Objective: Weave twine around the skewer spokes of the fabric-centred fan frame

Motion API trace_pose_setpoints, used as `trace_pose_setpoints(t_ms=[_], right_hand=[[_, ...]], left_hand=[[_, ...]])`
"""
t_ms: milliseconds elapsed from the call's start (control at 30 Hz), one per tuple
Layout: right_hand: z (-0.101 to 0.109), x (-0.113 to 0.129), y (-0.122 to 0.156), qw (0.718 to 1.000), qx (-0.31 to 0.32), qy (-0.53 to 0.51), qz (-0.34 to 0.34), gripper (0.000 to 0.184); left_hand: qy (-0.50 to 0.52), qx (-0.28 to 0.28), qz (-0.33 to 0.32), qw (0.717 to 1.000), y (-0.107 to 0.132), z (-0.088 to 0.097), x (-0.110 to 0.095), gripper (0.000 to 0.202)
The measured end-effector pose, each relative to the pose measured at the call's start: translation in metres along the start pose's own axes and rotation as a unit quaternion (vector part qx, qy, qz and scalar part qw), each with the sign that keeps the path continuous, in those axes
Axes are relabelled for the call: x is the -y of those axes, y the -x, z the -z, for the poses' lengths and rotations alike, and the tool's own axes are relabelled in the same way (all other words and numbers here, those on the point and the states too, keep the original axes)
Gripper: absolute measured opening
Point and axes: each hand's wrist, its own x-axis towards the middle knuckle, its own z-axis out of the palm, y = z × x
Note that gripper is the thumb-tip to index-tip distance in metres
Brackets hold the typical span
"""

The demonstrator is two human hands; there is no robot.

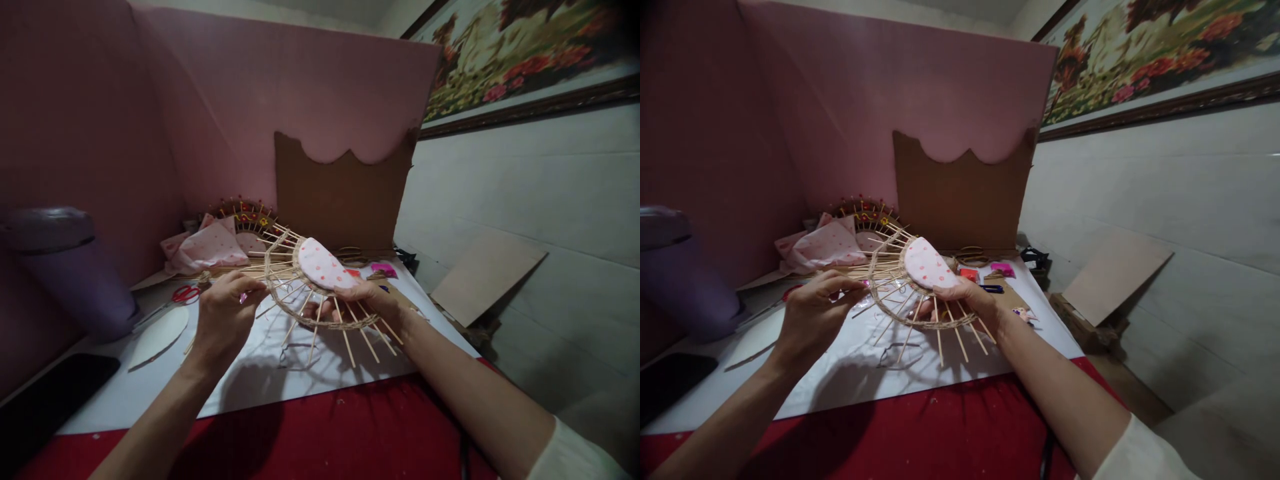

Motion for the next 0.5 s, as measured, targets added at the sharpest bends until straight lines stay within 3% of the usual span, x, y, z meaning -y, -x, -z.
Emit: trace_pose_setpoints(t_ms=[133, 233, 367, 433, 500], right_hand=[[-0.001, 0.003, 0.000, 1.000, -0.004, -0.014, 0.011, 0.046], [-0.002, 0.006, 0.001, 1.000, -0.019, -0.012, 0.014, 0.033], [-0.004, 0.008, 0.004, 1.000, -0.008, -0.020, 0.011, 0.028], [-0.006, 0.008, 0.005, 1.000, -0.001, -0.015, 0.018, 0.028], [-0.008, 0.008, 0.006, 0.999, -0.001, -0.016, 0.036, 0.028]], left_hand=[[0.014, -0.024, 0.030, 0.999, -0.001, 0.002, 0.003, 0.012], [0.091, 0.004, 0.126, 0.988, -0.005, 0.007, 0.007, 0.006], [0.303, 0.079, 0.284, 0.906, -0.011, 0.013, 0.008, 0.007], [0.360, 0.078, 0.323, 0.872, -0.011, 0.013, 0.005, 0.009], [0.385, 0.080, 0.326, 0.860, -0.010, 0.012, 0.001, 0.011]])
